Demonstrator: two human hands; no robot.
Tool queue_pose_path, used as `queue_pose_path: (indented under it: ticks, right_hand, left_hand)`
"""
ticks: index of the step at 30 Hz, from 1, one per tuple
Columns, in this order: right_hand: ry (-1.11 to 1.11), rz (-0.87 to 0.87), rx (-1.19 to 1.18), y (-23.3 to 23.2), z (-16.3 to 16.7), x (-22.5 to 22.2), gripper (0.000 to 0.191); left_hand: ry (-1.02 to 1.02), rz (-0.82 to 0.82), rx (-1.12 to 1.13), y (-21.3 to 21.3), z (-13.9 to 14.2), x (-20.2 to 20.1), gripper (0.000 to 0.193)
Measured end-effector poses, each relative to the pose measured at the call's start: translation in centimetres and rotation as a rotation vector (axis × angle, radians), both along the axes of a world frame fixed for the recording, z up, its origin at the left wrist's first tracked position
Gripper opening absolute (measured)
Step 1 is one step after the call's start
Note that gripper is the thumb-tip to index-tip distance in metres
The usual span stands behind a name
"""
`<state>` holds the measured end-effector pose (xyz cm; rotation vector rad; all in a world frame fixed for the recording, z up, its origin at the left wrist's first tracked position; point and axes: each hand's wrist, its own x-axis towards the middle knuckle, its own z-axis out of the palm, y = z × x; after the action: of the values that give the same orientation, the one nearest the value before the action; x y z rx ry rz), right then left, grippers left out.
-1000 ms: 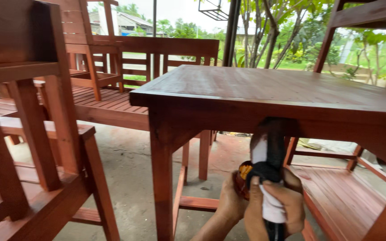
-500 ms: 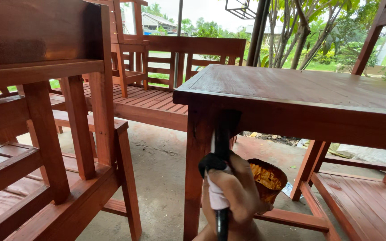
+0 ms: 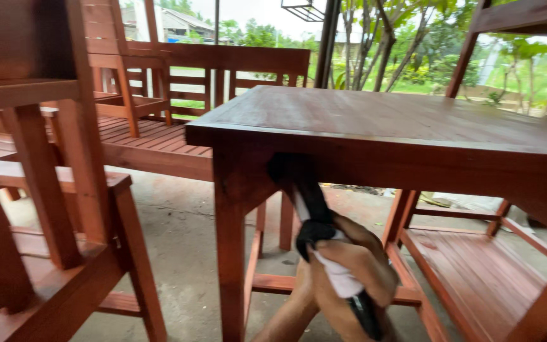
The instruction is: The person holds a small container of reddish-brown wood stain in one hand and a wide brush in the other, brushing the stain onto the legs, stretchers and edges of red wooden chairs and a small table. They work around the furniture, coating rails and corner joints, and dip the brush back into the container as needed.
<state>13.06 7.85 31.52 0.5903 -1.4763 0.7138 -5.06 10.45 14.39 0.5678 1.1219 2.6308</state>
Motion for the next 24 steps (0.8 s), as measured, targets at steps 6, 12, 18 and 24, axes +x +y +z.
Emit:
queue_pose_path:
  ticks: [6,12,18,24]
  right_hand:
    - [0.040,-0.242,-0.116,9.8,-2.8,2.4,0.031]
    - [0.030,-0.385,-0.185,18.9,-4.5,5.8,0.028]
    - [-0.070,-0.618,-0.437,25.6,-6.0,8.4,0.024]
    - [-0.221,-1.022,-0.374,33.5,-7.6,10.1,0.023]
  left_hand:
    - [0.411,-0.071,-0.078,4.4,2.0,3.4,0.063]
    - [-0.619,-0.800,0.357,7.8,4.0,4.6,0.063]
    - [-0.475,-0.780,0.248,8.6,4.4,5.9,0.071]
    - [0.437,0.024,-0.682,7.6,5.6,7.9,0.115]
